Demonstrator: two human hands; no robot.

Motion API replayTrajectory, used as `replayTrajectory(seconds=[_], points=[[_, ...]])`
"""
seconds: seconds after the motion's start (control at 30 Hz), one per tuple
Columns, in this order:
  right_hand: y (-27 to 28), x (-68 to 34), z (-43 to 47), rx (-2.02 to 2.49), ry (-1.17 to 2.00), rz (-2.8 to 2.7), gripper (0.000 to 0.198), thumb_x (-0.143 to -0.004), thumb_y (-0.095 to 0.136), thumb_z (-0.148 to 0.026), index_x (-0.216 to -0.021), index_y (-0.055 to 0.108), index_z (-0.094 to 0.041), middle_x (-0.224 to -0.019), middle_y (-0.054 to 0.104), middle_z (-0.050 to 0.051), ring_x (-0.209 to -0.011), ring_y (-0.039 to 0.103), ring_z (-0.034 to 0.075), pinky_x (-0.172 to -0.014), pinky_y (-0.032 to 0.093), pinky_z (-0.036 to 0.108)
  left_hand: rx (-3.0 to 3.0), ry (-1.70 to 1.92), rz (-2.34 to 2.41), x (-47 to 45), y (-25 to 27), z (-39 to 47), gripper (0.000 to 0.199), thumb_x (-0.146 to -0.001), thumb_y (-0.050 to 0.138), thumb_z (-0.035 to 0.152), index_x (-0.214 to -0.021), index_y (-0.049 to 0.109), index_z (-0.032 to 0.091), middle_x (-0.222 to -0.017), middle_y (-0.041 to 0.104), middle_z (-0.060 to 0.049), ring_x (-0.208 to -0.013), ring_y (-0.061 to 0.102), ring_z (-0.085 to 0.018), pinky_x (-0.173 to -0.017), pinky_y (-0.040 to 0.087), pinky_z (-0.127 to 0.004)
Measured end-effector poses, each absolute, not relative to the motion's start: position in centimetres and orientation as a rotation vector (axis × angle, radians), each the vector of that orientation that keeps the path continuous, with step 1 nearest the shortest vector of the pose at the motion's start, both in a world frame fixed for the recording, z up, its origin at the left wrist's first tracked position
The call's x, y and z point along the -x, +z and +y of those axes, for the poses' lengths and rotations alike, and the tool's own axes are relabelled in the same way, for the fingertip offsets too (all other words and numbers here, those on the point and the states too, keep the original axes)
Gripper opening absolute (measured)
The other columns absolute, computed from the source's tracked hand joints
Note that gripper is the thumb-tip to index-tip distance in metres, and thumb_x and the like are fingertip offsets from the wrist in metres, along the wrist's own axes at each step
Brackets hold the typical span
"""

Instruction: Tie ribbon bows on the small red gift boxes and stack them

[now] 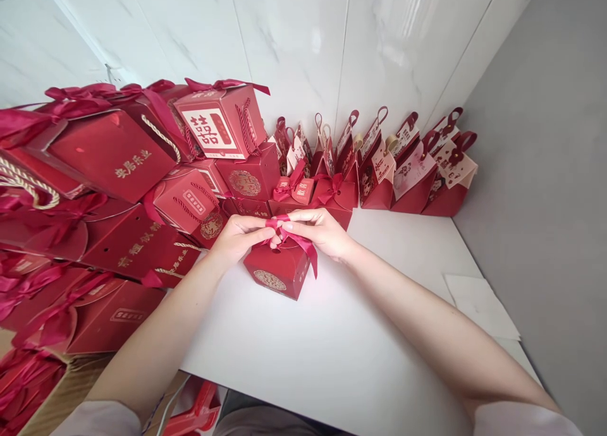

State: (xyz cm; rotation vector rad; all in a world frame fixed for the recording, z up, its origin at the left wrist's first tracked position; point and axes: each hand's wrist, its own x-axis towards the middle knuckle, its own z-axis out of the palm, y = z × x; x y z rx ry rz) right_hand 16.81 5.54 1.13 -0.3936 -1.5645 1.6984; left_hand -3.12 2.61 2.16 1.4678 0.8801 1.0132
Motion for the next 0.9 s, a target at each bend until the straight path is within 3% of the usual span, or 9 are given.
replayTrajectory(seconds=[0.3, 0.53, 0.77, 0.9], points=[[-0.6, -16.7, 6.1, 0.447, 1.672, -1.44, 0.018, -0.079, 0.077, -0.031, -0.096, 0.078, -0.024, -0.09, 0.075, 0.003, -0.084, 0.07, 0.018, -0.086, 0.055, 0.036, -1.371, 0.92, 0.895, 4.3, 2.2, 3.3, 0.02, -0.073, 0.08, 0.023, -0.092, 0.078, 0.017, -0.082, 0.077, -0.007, -0.067, 0.07, -0.014, -0.075, 0.058, -0.03], [-0.2, -17.0, 6.2, 0.306, 1.628, -1.654, 0.013, -0.086, 0.07, -0.03, -0.094, 0.078, -0.024, -0.093, 0.065, 0.003, -0.085, 0.066, 0.015, -0.082, 0.054, 0.032, -1.431, 0.834, 0.878, 4.5, 2.7, 3.3, 0.027, -0.075, 0.079, 0.022, -0.1, 0.076, 0.015, -0.085, 0.077, -0.008, -0.076, 0.072, -0.015, -0.081, 0.059, -0.027], [-0.2, -17.0, 6.2, 0.272, 1.739, -1.62, 0.01, -0.081, 0.076, -0.025, -0.085, 0.071, -0.017, -0.079, 0.072, 0.002, -0.076, 0.069, 0.014, -0.076, 0.056, 0.028, -1.42, 0.796, 0.874, 4.5, 2.9, 2.9, 0.022, -0.07, 0.082, 0.017, -0.09, 0.075, 0.012, -0.079, 0.077, -0.006, -0.073, 0.073, -0.016, -0.078, 0.06, -0.029], [-0.2, -17.1, 6.4, 0.242, 1.775, -1.625, 0.013, -0.08, 0.077, -0.026, -0.084, 0.071, -0.015, -0.083, 0.073, 0.003, -0.079, 0.07, 0.015, -0.079, 0.057, 0.029, -1.399, 0.735, 0.876, 4.8, 2.9, 3.0, 0.03, -0.073, 0.08, 0.02, -0.102, 0.075, 0.014, -0.086, 0.078, -0.008, -0.078, 0.073, -0.016, -0.082, 0.058, -0.029]])
